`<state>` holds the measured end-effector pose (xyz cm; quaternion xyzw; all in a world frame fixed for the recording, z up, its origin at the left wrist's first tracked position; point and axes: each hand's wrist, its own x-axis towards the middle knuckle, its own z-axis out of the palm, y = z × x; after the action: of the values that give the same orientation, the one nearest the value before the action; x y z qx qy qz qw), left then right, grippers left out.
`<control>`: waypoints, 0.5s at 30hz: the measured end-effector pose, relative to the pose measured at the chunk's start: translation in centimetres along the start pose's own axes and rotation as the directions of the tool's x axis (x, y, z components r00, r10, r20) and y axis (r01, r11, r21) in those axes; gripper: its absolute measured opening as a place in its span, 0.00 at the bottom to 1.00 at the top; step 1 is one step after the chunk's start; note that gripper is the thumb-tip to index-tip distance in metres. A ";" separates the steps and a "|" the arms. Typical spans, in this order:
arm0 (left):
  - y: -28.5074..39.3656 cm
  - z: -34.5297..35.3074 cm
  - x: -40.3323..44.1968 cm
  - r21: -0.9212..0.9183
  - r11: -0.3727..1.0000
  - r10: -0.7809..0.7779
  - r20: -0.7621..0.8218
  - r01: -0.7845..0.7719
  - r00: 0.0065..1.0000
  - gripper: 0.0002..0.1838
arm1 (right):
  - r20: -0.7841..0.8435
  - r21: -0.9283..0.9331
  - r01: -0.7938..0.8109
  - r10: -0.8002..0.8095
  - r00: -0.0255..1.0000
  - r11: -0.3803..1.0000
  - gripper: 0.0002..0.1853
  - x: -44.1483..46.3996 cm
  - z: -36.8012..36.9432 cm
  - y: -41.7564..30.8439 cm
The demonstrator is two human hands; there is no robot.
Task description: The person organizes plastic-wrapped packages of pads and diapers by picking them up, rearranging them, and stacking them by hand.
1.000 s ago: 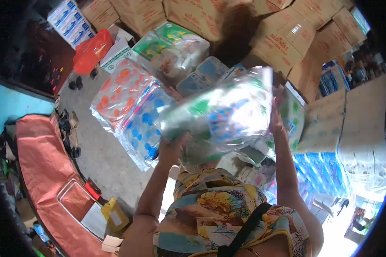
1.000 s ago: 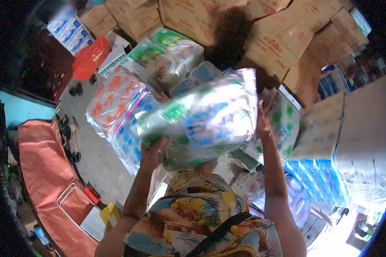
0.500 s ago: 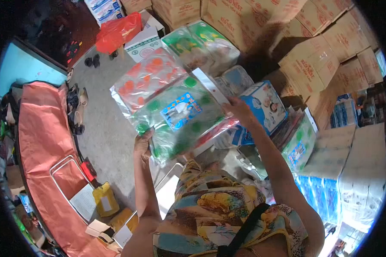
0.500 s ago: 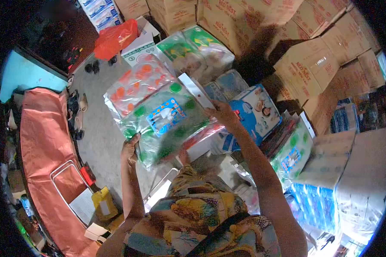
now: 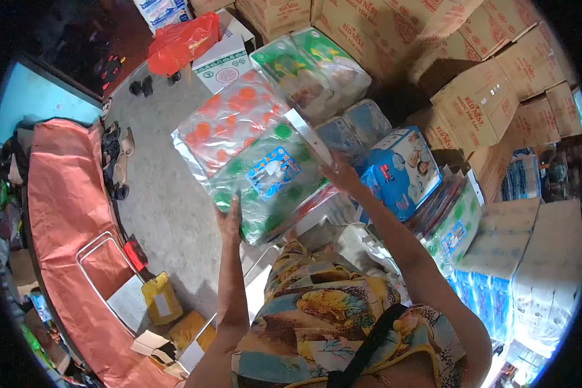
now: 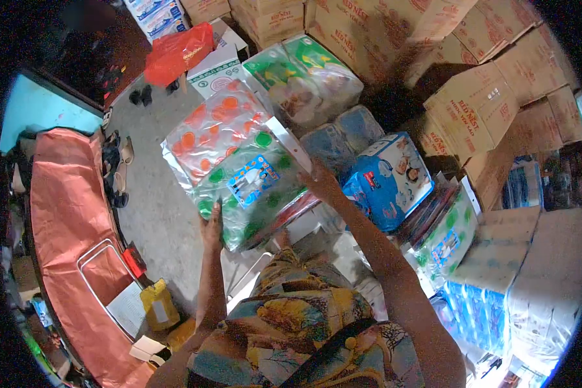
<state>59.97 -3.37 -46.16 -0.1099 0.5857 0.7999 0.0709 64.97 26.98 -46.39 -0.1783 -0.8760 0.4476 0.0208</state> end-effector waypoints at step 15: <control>3.9 3.7 0.9 0.727 0.508 0.641 0.039 -0.462 0.767 0.34 | -0.256 -0.236 -0.157 0.094 0.962 0.959 0.36 -7.9 -6.2 -1.5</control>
<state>57.84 -1.06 -41.69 0.0253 0.8503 0.4761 -0.2229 73.17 28.39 -40.55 -0.2884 -0.9037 0.3072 0.0759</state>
